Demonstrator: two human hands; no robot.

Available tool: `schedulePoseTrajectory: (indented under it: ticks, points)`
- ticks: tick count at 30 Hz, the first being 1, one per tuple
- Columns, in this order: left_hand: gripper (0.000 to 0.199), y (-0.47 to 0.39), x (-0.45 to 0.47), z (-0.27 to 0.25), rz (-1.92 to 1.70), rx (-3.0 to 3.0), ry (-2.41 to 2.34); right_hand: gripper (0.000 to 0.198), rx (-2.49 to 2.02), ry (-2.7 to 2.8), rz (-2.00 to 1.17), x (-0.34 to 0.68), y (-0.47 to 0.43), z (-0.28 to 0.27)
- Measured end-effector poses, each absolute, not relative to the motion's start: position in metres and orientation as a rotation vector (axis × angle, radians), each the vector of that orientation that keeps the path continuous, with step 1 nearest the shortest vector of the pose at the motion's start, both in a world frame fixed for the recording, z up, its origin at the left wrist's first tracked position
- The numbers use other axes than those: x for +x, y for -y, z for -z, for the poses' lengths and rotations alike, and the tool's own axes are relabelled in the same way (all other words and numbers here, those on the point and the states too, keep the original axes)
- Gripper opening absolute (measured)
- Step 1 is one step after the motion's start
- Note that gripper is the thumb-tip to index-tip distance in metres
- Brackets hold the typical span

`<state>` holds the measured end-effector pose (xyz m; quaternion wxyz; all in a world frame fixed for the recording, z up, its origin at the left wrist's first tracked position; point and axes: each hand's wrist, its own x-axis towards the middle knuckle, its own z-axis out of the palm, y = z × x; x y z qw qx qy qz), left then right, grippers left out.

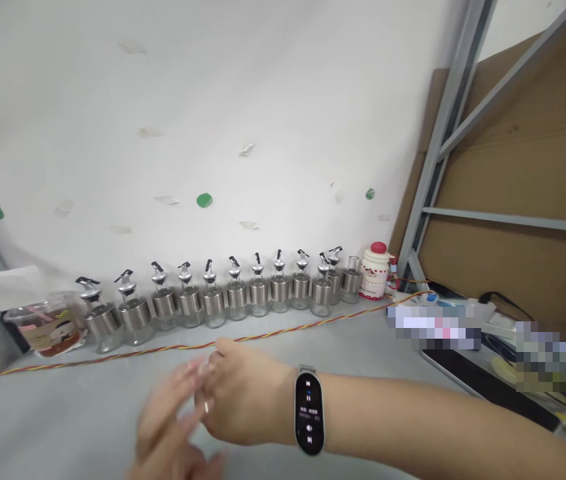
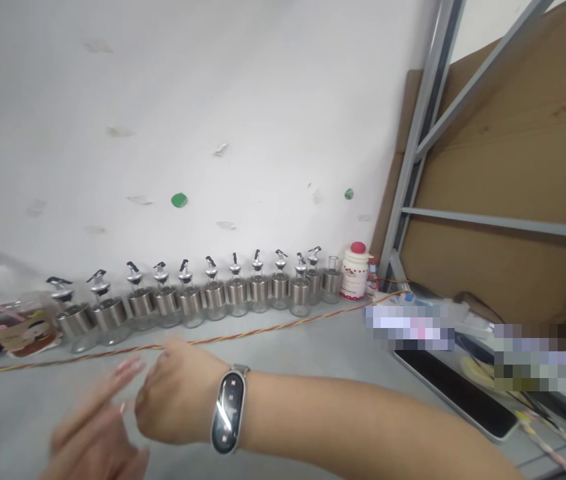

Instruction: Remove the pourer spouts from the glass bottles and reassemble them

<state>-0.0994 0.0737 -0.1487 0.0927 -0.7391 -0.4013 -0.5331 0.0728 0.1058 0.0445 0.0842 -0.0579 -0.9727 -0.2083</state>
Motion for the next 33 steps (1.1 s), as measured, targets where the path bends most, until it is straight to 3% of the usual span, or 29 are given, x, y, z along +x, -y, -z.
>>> schedulePoseTrajectory:
  ticks: [3, 6, 10, 14, 33]
  points:
    - [0.063, -0.101, -0.091, 0.078, 1.793, -2.17, 1.093, 0.005, -0.255, 2.837, 0.72, 0.079, -0.11, -0.051]
    - [0.062, -0.105, -0.077, 0.047, 1.628, -2.261, 1.134, 0.005, -0.339, 2.824, 0.772, 0.084, -0.111, -0.06]
    - [0.069, -0.098, -0.069, 0.062, 1.408, -2.259, 1.219, 0.005, -0.326, 2.773, 0.761, 0.085, -0.11, -0.067]
    - [0.049, -0.099, -0.069, 0.075, 1.297, -2.25, 1.269, 0.006, -0.29, 2.764, 0.743, 0.084, -0.108, -0.067]
    - [0.051, -0.098, -0.065, 0.071, 1.436, -2.284, 1.322, 0.016, -0.307, 2.723, 0.74, 0.085, -0.113, -0.056]
